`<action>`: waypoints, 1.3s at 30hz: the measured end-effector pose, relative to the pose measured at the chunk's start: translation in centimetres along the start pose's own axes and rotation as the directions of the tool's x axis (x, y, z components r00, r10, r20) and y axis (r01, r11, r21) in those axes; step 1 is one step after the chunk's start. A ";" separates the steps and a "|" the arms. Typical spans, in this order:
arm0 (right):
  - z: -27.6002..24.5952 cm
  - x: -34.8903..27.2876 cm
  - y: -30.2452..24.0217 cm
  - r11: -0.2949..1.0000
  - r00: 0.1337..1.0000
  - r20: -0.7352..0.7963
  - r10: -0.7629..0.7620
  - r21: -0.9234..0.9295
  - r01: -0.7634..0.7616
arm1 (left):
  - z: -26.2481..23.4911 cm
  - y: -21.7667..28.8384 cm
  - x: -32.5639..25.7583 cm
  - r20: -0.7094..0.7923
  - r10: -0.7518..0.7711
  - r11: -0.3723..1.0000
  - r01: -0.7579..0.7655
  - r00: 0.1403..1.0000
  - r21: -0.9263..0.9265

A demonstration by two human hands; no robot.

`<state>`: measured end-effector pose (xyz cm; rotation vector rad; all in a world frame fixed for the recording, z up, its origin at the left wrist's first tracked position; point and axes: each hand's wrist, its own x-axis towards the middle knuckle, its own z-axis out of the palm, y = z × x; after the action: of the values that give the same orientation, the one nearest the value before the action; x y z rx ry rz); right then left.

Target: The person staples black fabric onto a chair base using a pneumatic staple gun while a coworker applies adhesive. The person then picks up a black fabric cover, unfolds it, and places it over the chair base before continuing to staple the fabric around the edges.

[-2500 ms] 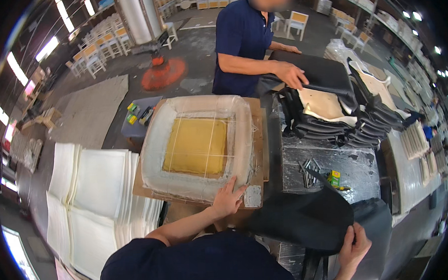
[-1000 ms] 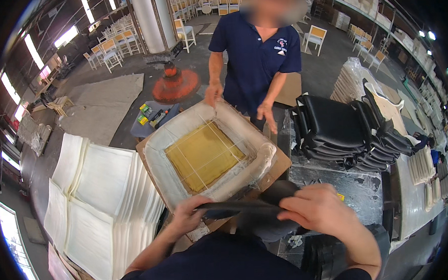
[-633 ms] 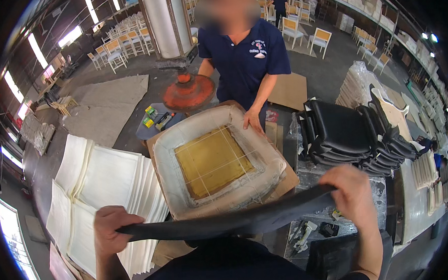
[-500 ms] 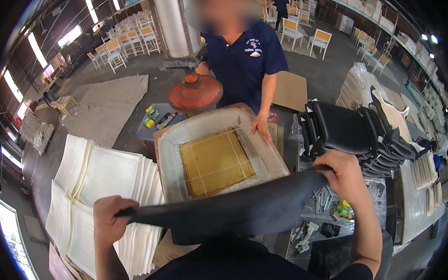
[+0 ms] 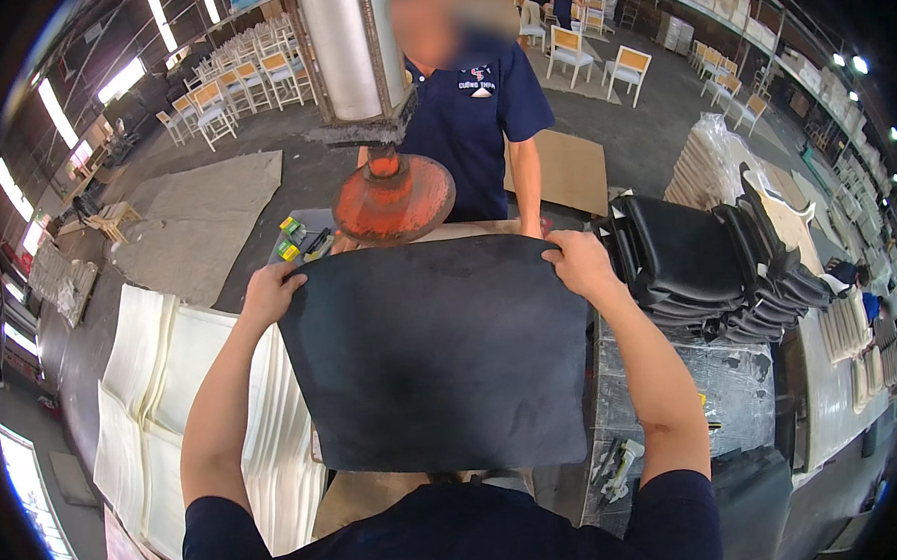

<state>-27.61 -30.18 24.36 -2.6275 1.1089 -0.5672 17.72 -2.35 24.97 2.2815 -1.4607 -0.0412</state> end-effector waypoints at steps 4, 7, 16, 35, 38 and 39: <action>3.8 4.1 2.0 0.995 0.994 0.064 0.087 -0.055 -0.083 | 3.5 -0.9 6.1 0.045 -0.072 0.996 0.070 0.996 0.048; 5.7 7.3 3.2 0.994 0.992 0.086 0.090 -0.069 -0.085 | 4.8 -1.5 9.5 0.087 -0.109 0.990 0.100 0.990 0.100; 8.2 5.1 6.4 0.980 0.975 -0.159 0.156 0.146 -0.133 | 8.9 -2.6 7.4 -0.055 -0.118 0.990 0.113 0.991 -0.085; 15.7 -25.8 2.3 0.401 0.617 0.205 0.760 0.599 -0.693 | 14.8 -12.6 -19.8 0.528 -0.405 0.341 0.659 0.746 -0.670; 17.1 -25.2 0.3 0.342 0.650 0.315 0.692 0.651 -0.678 | 13.1 -14.3 -21.8 0.495 -0.483 0.393 0.684 0.723 -0.615; 15.7 -26.1 2.5 0.336 0.654 0.279 0.703 0.681 -0.651 | 14.0 -13.3 -20.2 0.446 -0.447 0.392 0.618 0.776 -0.682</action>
<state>-39.08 -11.98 2.61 -1.2527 1.4549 -0.6957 16.68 15.28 3.31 1.8286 -0.4519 -0.9604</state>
